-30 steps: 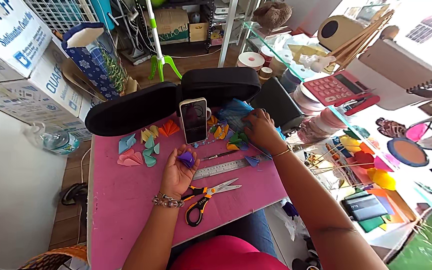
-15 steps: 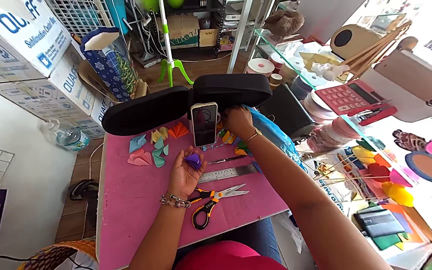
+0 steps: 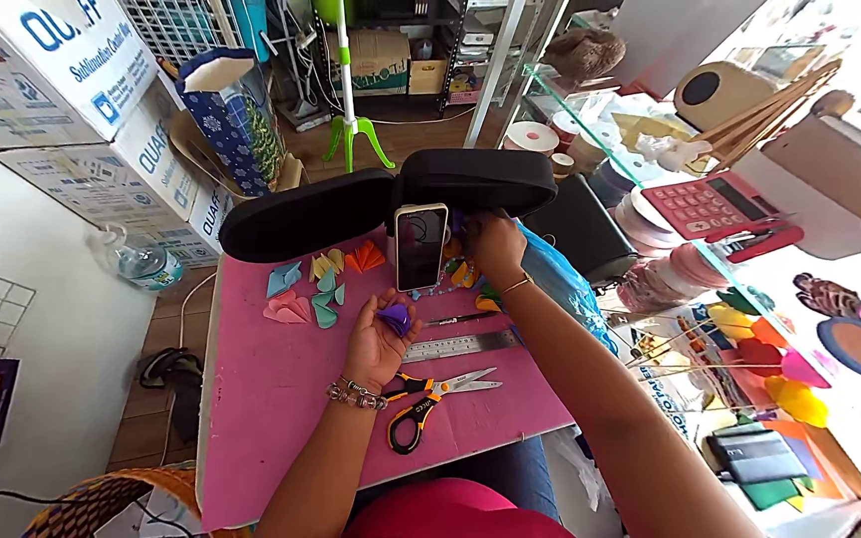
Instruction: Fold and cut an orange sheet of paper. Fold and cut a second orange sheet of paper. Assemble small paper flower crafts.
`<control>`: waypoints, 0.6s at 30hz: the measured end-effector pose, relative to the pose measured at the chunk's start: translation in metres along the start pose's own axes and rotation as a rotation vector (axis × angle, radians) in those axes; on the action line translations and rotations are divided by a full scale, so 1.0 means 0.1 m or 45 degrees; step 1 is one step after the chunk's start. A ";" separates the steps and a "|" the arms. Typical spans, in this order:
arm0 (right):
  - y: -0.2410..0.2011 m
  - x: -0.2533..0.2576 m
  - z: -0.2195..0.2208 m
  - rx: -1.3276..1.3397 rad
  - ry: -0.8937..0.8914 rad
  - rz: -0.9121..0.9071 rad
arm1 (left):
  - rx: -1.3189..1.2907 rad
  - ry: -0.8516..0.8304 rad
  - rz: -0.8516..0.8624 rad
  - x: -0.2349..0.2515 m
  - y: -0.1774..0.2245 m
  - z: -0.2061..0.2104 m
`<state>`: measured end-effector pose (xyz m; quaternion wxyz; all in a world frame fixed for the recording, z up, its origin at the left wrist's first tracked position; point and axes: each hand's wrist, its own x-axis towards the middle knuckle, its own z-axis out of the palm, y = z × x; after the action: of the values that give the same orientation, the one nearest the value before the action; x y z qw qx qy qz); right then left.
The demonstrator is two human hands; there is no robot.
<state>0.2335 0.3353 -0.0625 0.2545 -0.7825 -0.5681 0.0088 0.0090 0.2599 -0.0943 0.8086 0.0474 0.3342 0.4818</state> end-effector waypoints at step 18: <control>-0.04 -1.00 -0.39 1.056 -0.059 -0.081 | 0.081 -0.096 -0.041 -0.06 -0.07 0.04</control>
<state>0.2058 0.2315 -0.0545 0.5355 -0.5953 -0.5461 0.2464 0.0148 0.2526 -0.0905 0.8264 0.0860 0.3193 0.4558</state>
